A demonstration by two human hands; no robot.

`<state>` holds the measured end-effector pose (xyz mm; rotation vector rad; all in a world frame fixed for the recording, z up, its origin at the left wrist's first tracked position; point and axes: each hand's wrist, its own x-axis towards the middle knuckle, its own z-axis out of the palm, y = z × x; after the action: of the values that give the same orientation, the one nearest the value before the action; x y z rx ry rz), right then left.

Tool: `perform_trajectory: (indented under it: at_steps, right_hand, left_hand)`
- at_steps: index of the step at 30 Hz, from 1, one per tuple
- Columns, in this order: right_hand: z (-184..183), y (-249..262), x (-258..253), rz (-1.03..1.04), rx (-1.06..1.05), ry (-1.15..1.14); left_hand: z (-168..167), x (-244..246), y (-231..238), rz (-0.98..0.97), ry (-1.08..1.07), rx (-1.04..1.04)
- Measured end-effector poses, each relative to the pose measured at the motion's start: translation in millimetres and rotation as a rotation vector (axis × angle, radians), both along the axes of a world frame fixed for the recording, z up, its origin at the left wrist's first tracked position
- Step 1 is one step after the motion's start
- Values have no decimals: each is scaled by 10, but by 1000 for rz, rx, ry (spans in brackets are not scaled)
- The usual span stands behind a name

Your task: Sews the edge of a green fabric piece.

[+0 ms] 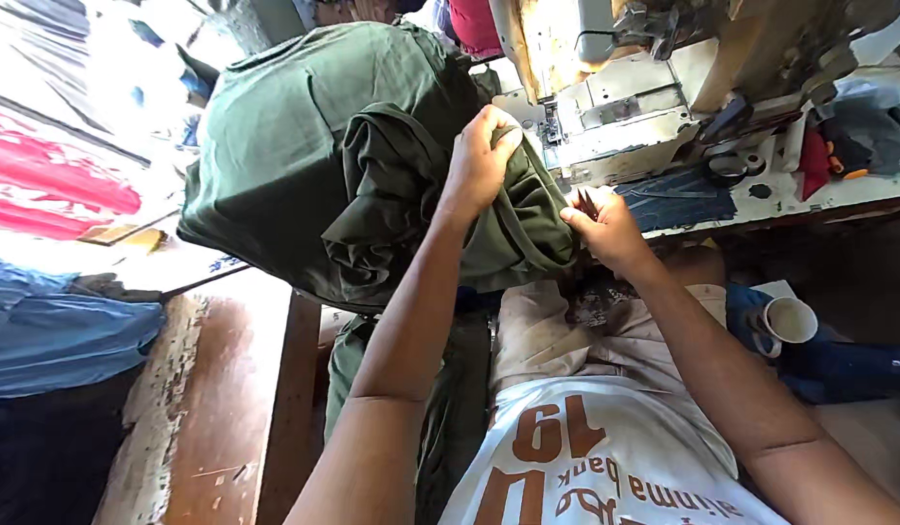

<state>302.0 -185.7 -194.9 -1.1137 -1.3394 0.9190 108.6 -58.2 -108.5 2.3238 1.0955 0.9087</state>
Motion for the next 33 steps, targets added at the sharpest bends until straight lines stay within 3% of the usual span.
perform_trajectory:
  at_steps: [7, 21, 26, 29, 33]
  right_hand:
    - [-13, -73, 61, -87, -105, 84]
    - [125, 336, 83, -253, 87, 82]
    - [137, 443, 12, -240, 132, 154]
    - [160, 296, -23, -244, 75, 125]
    - [156, 301, -15, -262, 81, 129]
  left_hand:
    - [-328, 253, 328, 88, 115, 229]
    - [-249, 606, 1130, 93, 39, -11]
    - [-215, 650, 1143, -35, -80, -25]
    - [-221, 625, 1169, -81, -10, 48]
    - [-167, 646, 1142, -23, 63, -3]
